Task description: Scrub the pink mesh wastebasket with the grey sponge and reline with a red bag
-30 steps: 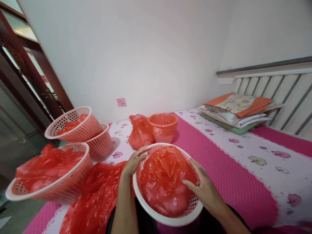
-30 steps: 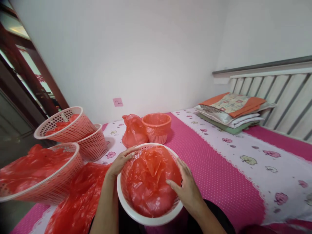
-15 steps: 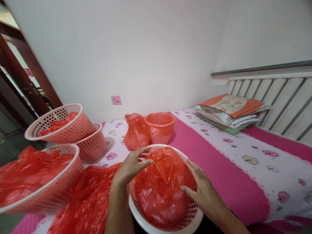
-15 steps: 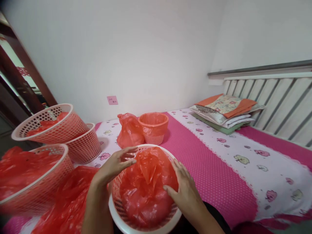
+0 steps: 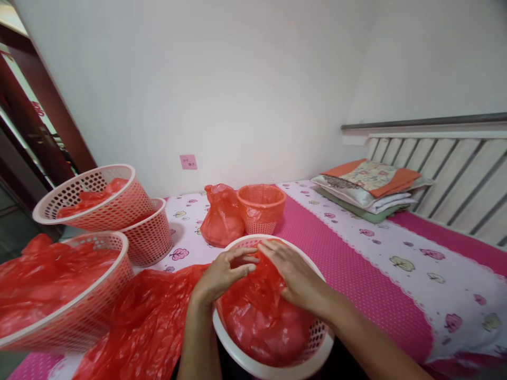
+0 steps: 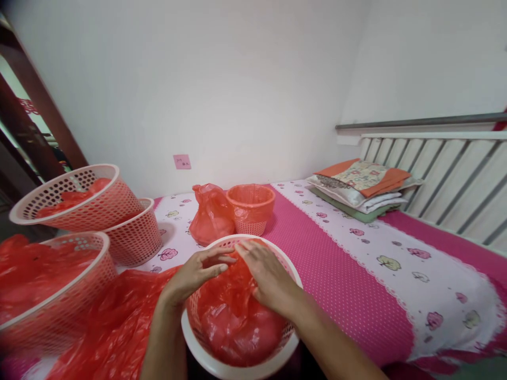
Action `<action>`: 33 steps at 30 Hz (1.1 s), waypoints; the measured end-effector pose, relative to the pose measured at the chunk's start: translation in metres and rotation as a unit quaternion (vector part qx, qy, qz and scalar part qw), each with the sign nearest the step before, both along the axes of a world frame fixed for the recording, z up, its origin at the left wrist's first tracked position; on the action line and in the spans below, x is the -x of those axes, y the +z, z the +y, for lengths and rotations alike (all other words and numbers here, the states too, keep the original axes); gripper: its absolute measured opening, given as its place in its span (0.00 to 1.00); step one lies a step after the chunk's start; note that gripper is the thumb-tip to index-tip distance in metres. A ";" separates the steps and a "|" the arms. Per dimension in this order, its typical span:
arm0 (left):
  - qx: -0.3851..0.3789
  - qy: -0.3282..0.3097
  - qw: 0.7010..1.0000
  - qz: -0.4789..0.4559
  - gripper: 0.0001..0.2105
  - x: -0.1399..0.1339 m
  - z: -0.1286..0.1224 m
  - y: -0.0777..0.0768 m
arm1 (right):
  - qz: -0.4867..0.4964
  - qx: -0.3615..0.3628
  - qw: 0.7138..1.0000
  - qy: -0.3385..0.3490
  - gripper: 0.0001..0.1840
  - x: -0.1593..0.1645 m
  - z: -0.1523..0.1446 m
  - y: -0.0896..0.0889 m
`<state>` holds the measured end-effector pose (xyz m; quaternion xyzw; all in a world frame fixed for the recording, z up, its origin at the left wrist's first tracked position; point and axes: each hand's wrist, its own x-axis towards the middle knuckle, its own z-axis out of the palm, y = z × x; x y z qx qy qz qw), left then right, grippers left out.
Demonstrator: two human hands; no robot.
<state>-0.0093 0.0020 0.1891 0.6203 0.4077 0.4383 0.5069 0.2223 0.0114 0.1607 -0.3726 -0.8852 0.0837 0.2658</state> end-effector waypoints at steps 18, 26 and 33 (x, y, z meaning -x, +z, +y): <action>-0.044 0.006 0.998 0.054 0.56 0.010 -0.004 0.000 | 0.526 0.139 0.833 -0.101 0.12 -0.015 0.011 0.039; -0.075 0.127 0.989 0.032 0.18 0.012 0.006 -0.008 | 0.590 0.142 0.795 -0.010 0.21 -0.043 -0.010 0.051; -0.073 0.124 0.989 0.017 0.21 0.019 -0.002 -0.002 | 0.437 0.309 0.844 0.032 0.49 -0.035 0.003 0.030</action>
